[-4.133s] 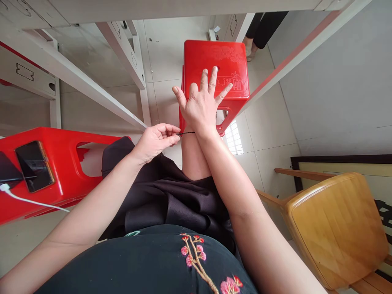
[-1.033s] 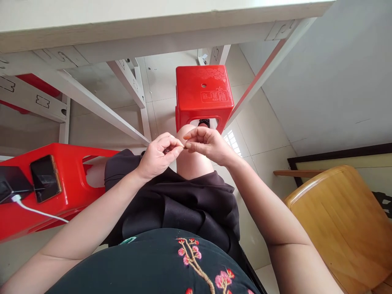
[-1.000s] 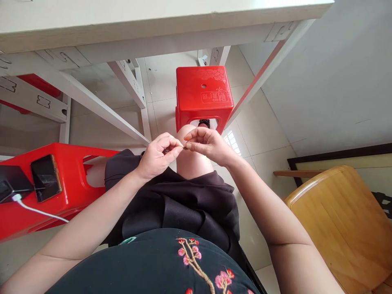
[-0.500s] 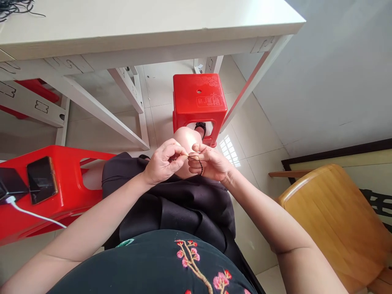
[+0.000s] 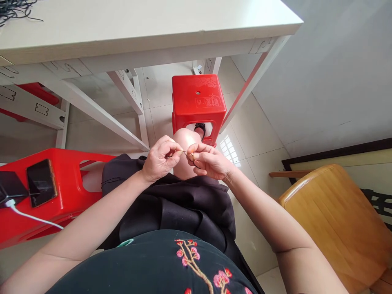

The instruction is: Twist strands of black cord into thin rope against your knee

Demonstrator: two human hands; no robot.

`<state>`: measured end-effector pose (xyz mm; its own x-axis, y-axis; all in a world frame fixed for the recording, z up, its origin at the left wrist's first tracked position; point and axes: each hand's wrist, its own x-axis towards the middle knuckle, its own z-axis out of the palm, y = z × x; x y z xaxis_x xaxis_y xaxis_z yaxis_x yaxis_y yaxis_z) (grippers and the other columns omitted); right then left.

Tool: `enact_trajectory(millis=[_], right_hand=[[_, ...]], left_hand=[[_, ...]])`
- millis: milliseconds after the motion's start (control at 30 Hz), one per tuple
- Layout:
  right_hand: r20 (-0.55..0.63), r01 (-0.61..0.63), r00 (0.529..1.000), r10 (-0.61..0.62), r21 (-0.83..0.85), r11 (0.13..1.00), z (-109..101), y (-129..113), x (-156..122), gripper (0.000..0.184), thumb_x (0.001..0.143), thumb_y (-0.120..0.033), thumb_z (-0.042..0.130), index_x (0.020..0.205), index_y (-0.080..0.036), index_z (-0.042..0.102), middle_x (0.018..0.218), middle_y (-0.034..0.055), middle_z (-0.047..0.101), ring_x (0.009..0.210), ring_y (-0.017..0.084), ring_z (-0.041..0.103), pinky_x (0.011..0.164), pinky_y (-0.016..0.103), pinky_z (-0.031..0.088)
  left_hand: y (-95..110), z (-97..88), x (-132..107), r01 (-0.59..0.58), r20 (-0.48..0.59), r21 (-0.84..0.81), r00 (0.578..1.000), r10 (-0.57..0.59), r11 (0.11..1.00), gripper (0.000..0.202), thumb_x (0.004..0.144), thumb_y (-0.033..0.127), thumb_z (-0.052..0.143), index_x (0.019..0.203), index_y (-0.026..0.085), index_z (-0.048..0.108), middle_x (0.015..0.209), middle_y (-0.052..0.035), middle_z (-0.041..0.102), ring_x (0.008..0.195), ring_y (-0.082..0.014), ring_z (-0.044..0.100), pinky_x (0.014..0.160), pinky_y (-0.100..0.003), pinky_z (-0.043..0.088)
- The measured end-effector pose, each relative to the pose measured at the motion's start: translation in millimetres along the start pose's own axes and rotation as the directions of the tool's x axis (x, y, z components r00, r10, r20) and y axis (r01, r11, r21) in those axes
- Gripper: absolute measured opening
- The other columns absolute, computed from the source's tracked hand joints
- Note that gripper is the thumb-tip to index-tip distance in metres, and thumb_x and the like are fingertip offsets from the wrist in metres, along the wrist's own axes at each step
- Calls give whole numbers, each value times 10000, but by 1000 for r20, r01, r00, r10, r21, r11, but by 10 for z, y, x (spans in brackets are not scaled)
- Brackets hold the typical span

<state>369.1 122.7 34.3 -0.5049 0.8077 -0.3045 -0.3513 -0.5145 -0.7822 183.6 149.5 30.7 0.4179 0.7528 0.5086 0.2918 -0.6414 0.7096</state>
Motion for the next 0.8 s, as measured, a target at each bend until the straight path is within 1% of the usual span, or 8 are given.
enact_trajectory(millis=[67,200,333,467,567,667,733,800], right_hand=[[-9,-34,999,32,-261,965,-43,-43,-1,254,736,-347,668,944,-209,622,728,-22,520,518,57,359,407,190,242],[-67,-51,998,6,-698,715,-182,-113,-76,300,786,-451,600,864,-170,674,694,-3,562,558,78,438,494,228,361],[-177,-67,967,-185,-872,485,-383,-179,-216,298,751,-483,625,723,-189,666,741,24,618,653,143,546,628,308,454],[-152,-40,874,-461,-969,243,-373,-195,-243,195,731,-372,683,867,-235,705,1018,68,652,959,243,584,852,426,449],[-29,107,837,-546,-971,215,-140,-117,-108,219,809,-337,612,994,-246,684,1041,77,663,1004,235,574,895,434,444],[74,242,824,-562,-942,231,105,-29,69,166,813,-322,614,926,-229,692,911,67,688,869,207,593,813,384,473],[81,268,818,-569,-929,253,197,-10,142,108,816,-301,607,815,-226,685,779,42,675,764,180,581,741,348,474],[21,247,825,-565,-913,326,228,-26,164,98,798,-306,626,751,-227,663,713,21,652,707,160,562,688,321,465]], left_hand=[[-60,-45,-15,43,-35,24,999,-42,999,68,816,200,542,757,184,569,702,0,478,597,-91,461,551,-233,422],[-164,-134,-44,89,-102,55,991,-83,994,67,807,192,551,743,184,571,704,7,479,567,-81,430,522,-219,404],[-191,-142,-79,87,-98,56,992,-82,995,72,804,168,549,736,179,570,702,10,469,568,-75,435,515,-208,399],[-144,-97,-88,73,-76,54,995,-68,996,78,799,149,551,728,177,568,681,16,451,559,-73,424,518,-206,397],[-95,-83,-68,72,-57,58,996,-68,996,79,799,149,551,728,179,566,666,19,447,558,-75,424,520,-207,400],[-49,-88,-42,54,-32,60,998,-52,997,79,803,156,552,729,181,564,650,19,457,565,-80,432,525,-208,402],[-24,-93,-30,53,-21,63,998,-52,997,78,807,167,552,731,181,565,650,17,466,567,-82,437,521,-206,402],[-7,-95,-25,70,-19,68,997,-69,995,78,809,180,553,733,182,568,653,16,469,563,-81,438,516,-206,403]])
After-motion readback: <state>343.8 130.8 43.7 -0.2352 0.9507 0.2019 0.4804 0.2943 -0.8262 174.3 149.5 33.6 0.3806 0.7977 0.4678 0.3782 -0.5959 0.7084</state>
